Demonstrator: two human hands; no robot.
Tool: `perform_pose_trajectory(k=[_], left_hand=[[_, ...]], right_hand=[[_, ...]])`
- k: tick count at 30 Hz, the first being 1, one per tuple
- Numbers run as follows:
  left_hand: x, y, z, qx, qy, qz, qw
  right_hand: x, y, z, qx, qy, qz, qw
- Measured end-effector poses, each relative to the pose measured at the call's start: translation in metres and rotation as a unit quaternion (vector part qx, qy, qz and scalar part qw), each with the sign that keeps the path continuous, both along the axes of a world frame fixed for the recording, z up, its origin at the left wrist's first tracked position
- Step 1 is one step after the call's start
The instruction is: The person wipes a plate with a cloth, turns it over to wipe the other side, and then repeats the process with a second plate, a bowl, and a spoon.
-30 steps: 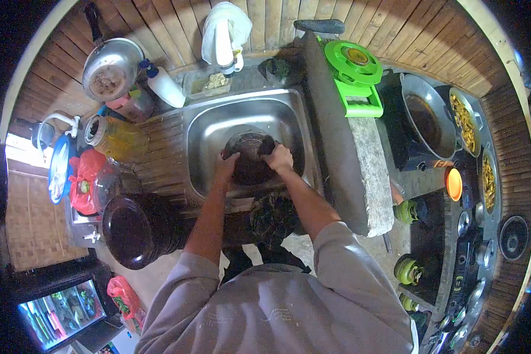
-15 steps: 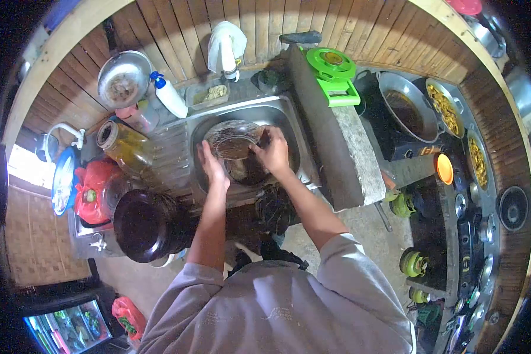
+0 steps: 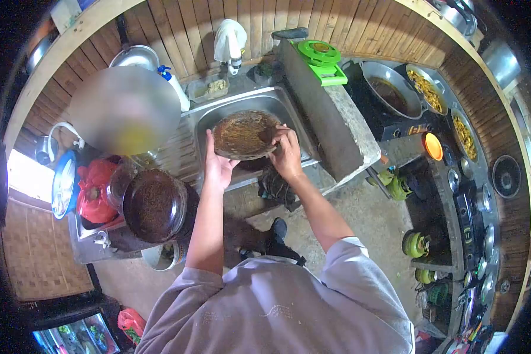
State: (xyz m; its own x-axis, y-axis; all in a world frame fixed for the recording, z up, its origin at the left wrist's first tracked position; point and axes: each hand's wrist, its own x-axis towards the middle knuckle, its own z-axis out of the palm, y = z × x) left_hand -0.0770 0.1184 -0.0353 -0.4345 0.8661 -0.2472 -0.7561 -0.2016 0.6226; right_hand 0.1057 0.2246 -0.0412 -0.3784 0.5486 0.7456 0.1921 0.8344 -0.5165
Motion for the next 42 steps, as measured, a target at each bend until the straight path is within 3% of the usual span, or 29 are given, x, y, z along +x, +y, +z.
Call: perform_pose_trajectory(k=[3, 5, 7, 12, 15, 19, 23, 26, 29, 34, 39, 42], left_hand=[[0.002, -0.008, -0.029, -0.004, 0.003, 0.003, 1.0], [0.013, -0.02, -0.022, -0.061, 0.023, 0.049, 0.997], [0.012, -0.025, -0.033, -0.04, 0.03, 0.067, 0.997], [0.015, -0.044, -0.031, -0.089, 0.081, 0.139, 0.983], [0.019, -0.047, -0.03, -0.138, 0.098, 0.168, 0.971], [0.019, -0.055, -0.03, -0.119, 0.111, 0.143, 0.976], [0.023, -0.063, -0.018, -0.134, 0.131, 0.137, 0.973], [0.021, -0.066, -0.017, -0.125, 0.143, 0.142, 0.972], [0.028, -0.063, -0.011, -0.087, 0.154, 0.149, 0.973], [0.054, -0.058, 0.004, -0.049, 0.205, 0.158, 0.965], [0.042, -0.066, 0.01, -0.022, 0.17, 0.221, 0.96], [0.035, -0.075, 0.005, -0.021, 0.176, 0.212, 0.961]], right_hand=[[0.011, -0.011, -0.006, 0.029, -0.046, -0.007, 0.998], [0.02, -0.018, -0.016, -0.031, -0.093, -0.019, 0.995], [0.025, -0.034, -0.014, -0.073, -0.102, -0.038, 0.991], [0.053, -0.066, -0.058, -0.09, -0.346, -0.099, 0.929], [0.054, -0.082, -0.072, -0.04, -0.4, -0.122, 0.908], [0.052, -0.078, -0.083, -0.094, -0.369, -0.116, 0.917], [0.057, -0.065, -0.08, -0.094, -0.238, -0.104, 0.961], [0.05, -0.065, -0.017, -0.097, -0.072, -0.135, 0.984], [0.03, -0.063, 0.039, -0.088, -0.016, -0.08, 0.993], [-0.014, -0.072, 0.041, -0.075, -0.123, 0.023, 0.989], [0.0, -0.107, 0.046, 0.004, -0.248, 0.137, 0.959], [0.021, -0.104, 0.044, 0.078, -0.311, 0.083, 0.944]])
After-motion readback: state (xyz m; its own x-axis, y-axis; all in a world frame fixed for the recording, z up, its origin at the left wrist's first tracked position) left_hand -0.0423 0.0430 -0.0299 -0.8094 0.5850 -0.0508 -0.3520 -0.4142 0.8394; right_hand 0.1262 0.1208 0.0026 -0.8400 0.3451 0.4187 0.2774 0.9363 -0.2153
